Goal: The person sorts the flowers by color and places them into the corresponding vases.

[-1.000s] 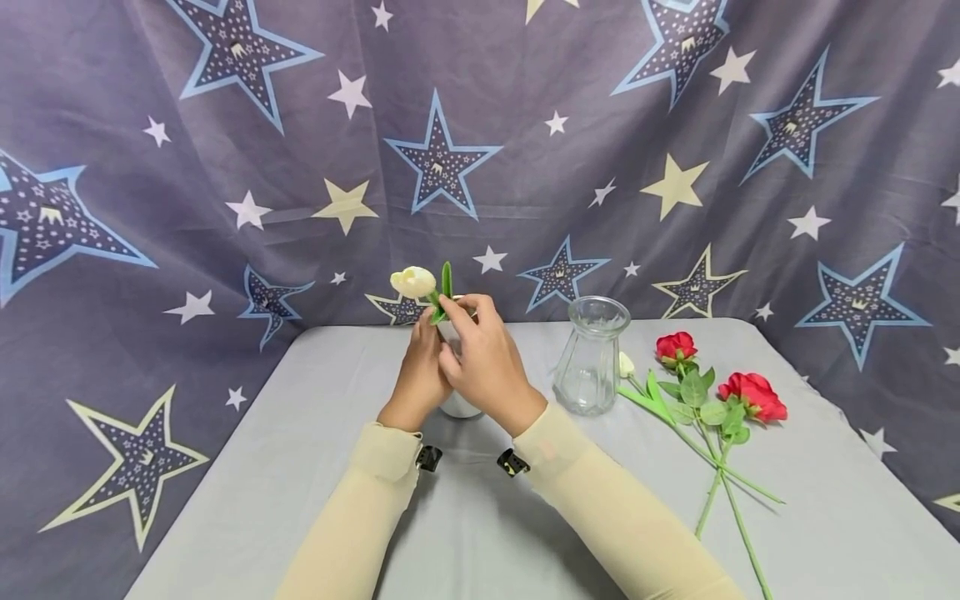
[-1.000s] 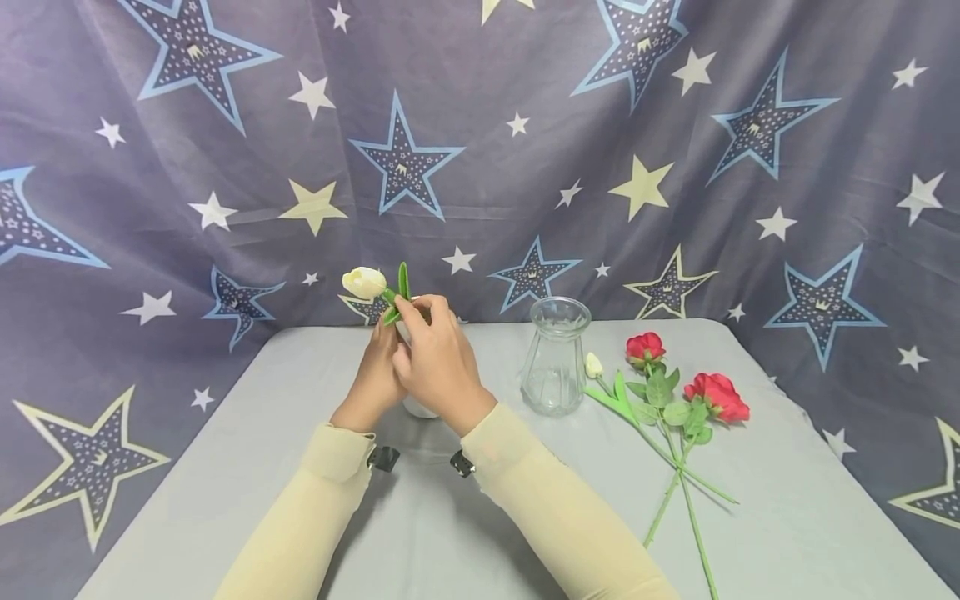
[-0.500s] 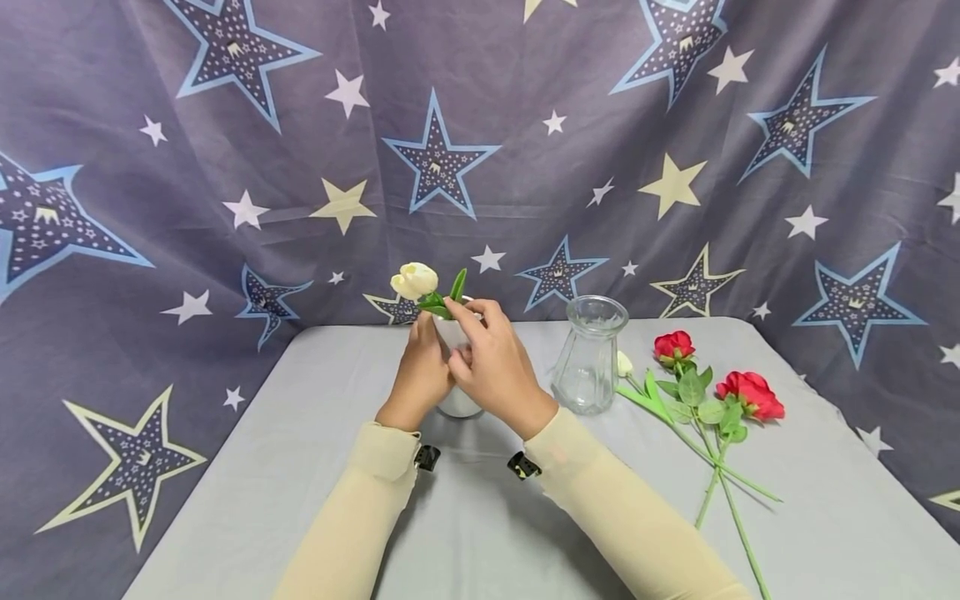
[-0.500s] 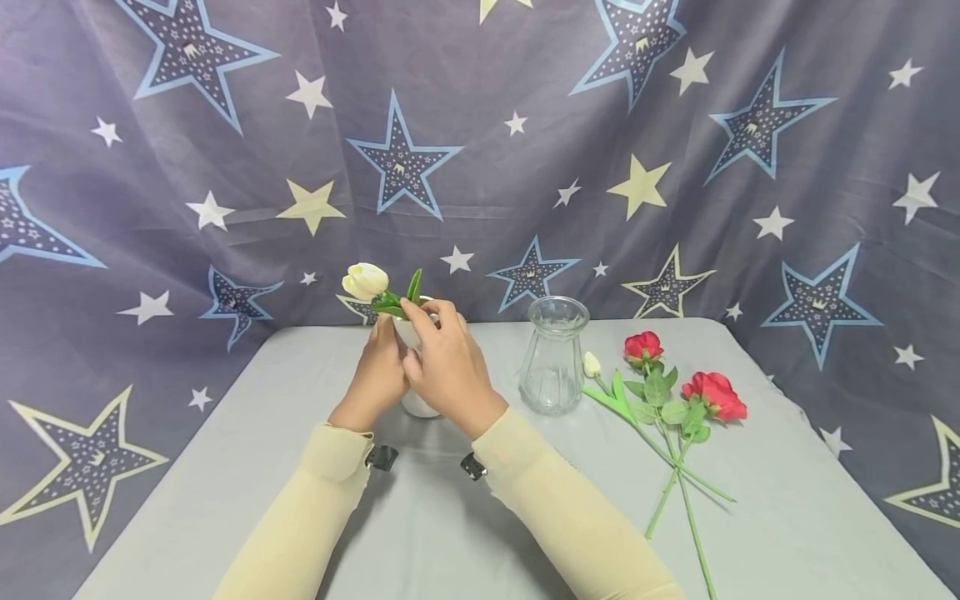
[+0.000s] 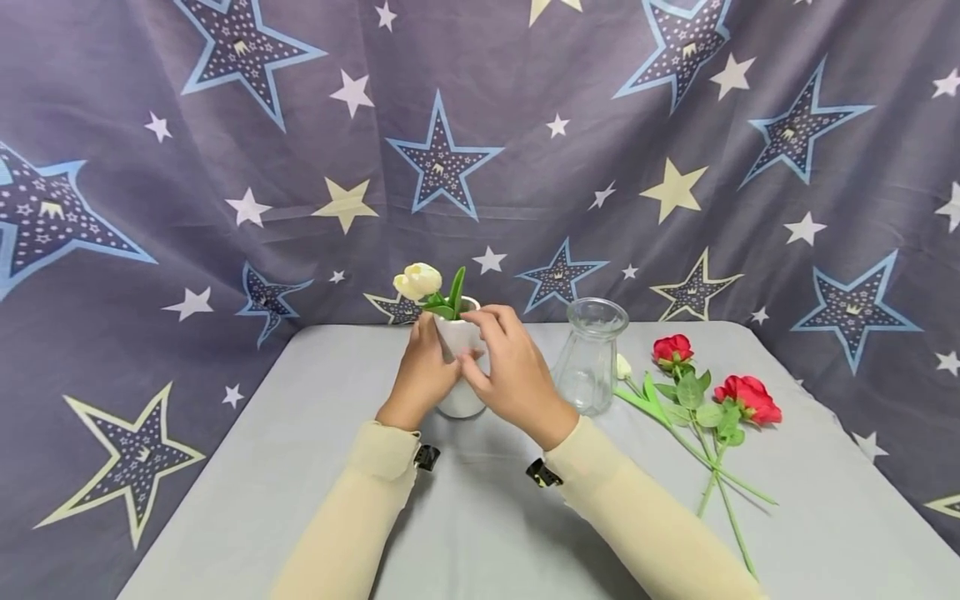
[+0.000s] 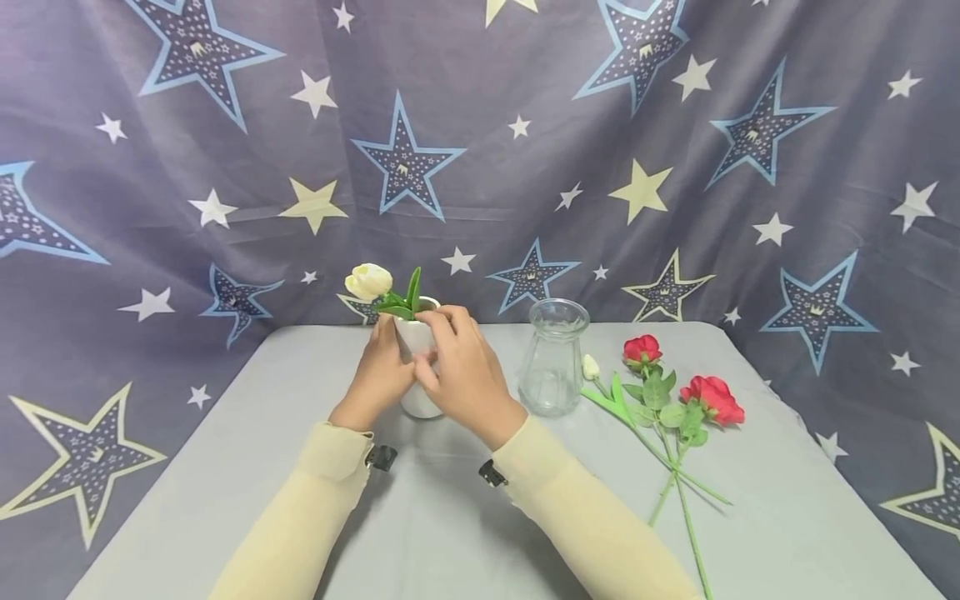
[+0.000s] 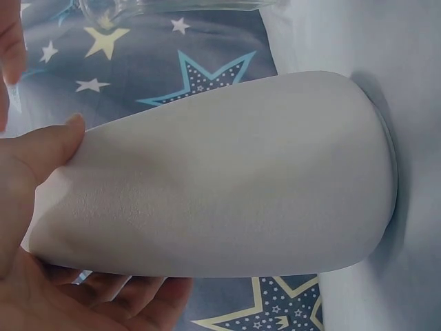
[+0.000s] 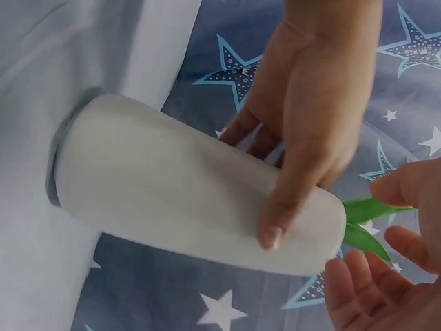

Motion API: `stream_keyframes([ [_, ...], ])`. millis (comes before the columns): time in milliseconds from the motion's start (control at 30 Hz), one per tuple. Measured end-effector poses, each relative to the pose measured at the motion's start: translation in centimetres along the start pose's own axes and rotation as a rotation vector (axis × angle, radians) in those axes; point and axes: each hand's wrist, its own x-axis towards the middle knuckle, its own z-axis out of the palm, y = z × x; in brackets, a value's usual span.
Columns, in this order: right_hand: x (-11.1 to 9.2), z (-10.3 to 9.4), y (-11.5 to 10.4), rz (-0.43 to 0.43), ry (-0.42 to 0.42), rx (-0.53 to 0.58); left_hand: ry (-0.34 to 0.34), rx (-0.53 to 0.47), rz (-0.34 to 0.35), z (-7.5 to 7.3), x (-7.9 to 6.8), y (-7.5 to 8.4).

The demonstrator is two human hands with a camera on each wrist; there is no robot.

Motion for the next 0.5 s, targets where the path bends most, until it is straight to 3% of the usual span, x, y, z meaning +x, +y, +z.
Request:
stream_keyframes([
  [233, -0.9, -2.8, 0.6, -0.004, -0.038, -0.031, -0.018, -0.022, -0.019, 0.5, 0.0, 0.5],
  [500, -1.8, -5.3, 1.1, 0.064, -0.108, -0.08, -0.012, -0.01, -0.048, 0.1, -0.2, 0.1],
])
